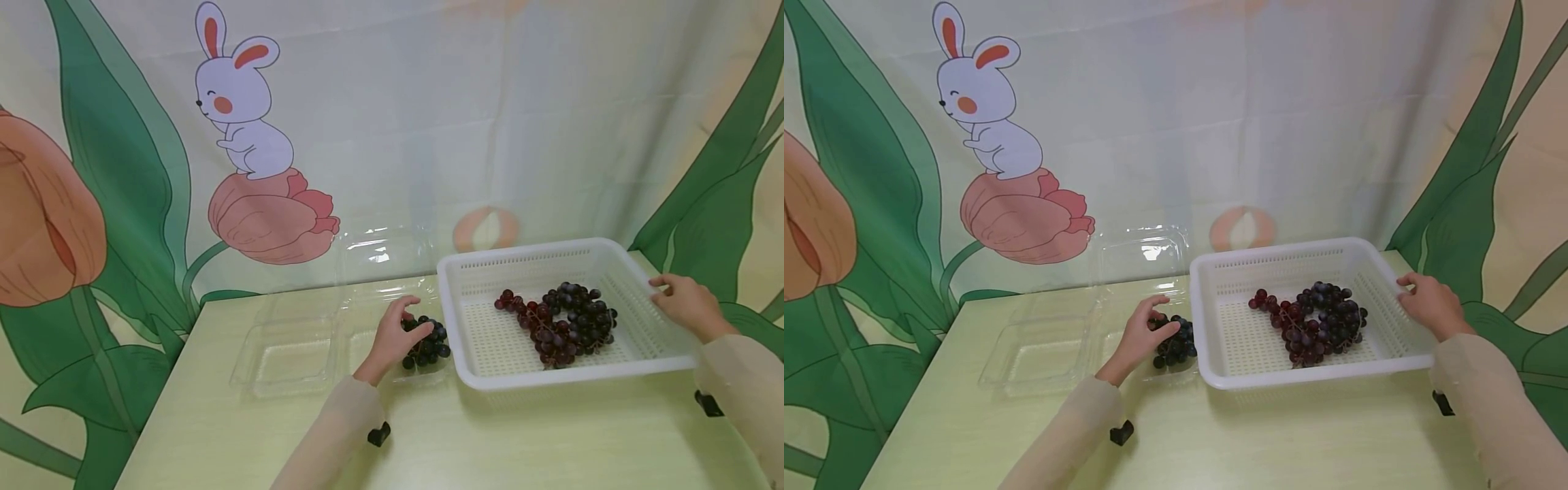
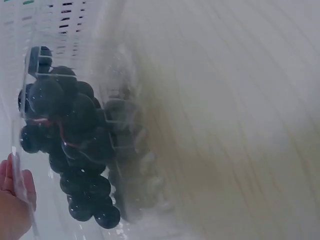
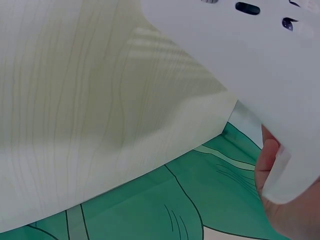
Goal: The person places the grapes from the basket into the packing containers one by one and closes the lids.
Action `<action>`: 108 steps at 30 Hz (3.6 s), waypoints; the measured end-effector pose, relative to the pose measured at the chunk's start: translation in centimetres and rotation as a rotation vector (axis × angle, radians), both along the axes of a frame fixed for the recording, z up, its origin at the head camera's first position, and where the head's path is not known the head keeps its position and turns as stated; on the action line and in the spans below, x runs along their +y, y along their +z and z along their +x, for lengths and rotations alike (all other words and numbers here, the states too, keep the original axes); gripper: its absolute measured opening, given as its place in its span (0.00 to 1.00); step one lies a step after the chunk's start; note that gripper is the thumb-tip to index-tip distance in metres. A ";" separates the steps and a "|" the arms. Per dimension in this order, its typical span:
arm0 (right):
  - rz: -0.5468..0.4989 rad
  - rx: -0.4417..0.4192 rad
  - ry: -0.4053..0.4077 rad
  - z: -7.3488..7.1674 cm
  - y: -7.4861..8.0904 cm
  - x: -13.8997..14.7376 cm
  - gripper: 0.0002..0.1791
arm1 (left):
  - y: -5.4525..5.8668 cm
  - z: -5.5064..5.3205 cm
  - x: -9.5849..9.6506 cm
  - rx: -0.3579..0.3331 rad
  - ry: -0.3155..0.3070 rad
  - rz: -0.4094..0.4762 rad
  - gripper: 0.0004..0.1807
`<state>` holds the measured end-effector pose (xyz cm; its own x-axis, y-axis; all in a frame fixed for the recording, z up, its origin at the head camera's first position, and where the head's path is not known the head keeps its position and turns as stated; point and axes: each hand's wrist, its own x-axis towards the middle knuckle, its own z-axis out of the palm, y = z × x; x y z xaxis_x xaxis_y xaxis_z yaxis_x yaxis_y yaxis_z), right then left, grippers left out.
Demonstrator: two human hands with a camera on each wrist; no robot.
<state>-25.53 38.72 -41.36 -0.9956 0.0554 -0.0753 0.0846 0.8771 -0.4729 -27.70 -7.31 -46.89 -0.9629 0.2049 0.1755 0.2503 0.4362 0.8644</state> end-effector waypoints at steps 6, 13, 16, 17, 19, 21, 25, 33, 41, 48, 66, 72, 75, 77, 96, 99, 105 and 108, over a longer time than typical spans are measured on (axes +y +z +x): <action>-0.002 -0.001 -0.007 0.0 -0.1 0.1 0.24 | 0.8 0.2 0.8 0.003 -0.025 0.069 0.27; -0.004 -0.002 -0.006 0.0 -0.1 0.1 0.24 | 4.1 2.1 2.0 0.014 -0.063 0.125 0.25; -0.004 0.001 -0.001 0.0 -0.1 0.1 0.24 | 5.2 2.7 2.5 0.015 -0.072 0.141 0.25; -0.005 0.003 -0.001 0.0 -0.1 0.1 0.24 | 5.2 2.6 2.6 0.016 -0.075 0.145 0.26; -0.007 0.005 0.000 0.0 -0.1 0.0 0.24 | 4.8 2.3 2.9 0.018 -0.080 0.141 0.26; -0.008 0.006 -0.002 0.0 -0.1 0.0 0.24 | 4.2 1.8 3.2 0.020 -0.088 0.140 0.26; -0.009 0.009 -0.003 0.0 -0.1 0.0 0.23 | 3.6 1.4 4.0 0.011 -0.098 0.130 0.27; -0.006 0.014 -0.007 -0.1 -0.1 0.0 0.23 | 4.2 2.1 6.1 -0.039 -0.141 0.110 0.28; 0.002 0.021 -0.001 -0.1 -0.2 0.1 0.23 | 4.6 2.8 7.9 -0.047 -0.234 0.084 0.29; -0.001 0.017 0.001 -0.1 -0.2 0.1 0.24 | 5.1 3.4 9.5 -0.090 -0.269 0.100 0.29; -0.009 0.010 -0.006 -0.1 -0.3 0.1 0.24 | 4.1 4.3 13.5 -0.222 -0.220 0.179 0.26; -0.005 0.007 0.002 -0.1 -0.2 0.0 0.24 | 3.9 4.4 14.5 -0.268 -0.181 0.187 0.25; -0.009 0.004 0.001 -0.1 -0.1 0.0 0.24 | 3.8 4.3 15.1 -0.280 -0.162 0.177 0.25; -0.010 0.004 0.003 -0.1 -0.1 0.0 0.24 | 3.8 4.2 15.4 -0.280 -0.152 0.164 0.26; -0.007 0.018 -0.001 -0.2 -0.5 0.2 0.24 | 2.7 3.4 18.3 -0.171 -0.182 -0.175 0.33; 0.000 0.018 0.002 -0.2 -0.4 0.3 0.24 | 2.6 3.3 18.4 -0.157 -0.213 -0.204 0.34; -0.001 0.024 0.005 -0.1 -0.3 0.2 0.24 | 2.2 2.8 18.5 -0.199 -0.251 -0.205 0.36; -0.003 0.028 0.008 -0.1 -0.2 0.1 0.24 | 1.9 2.6 18.5 -0.235 -0.266 -0.196 0.37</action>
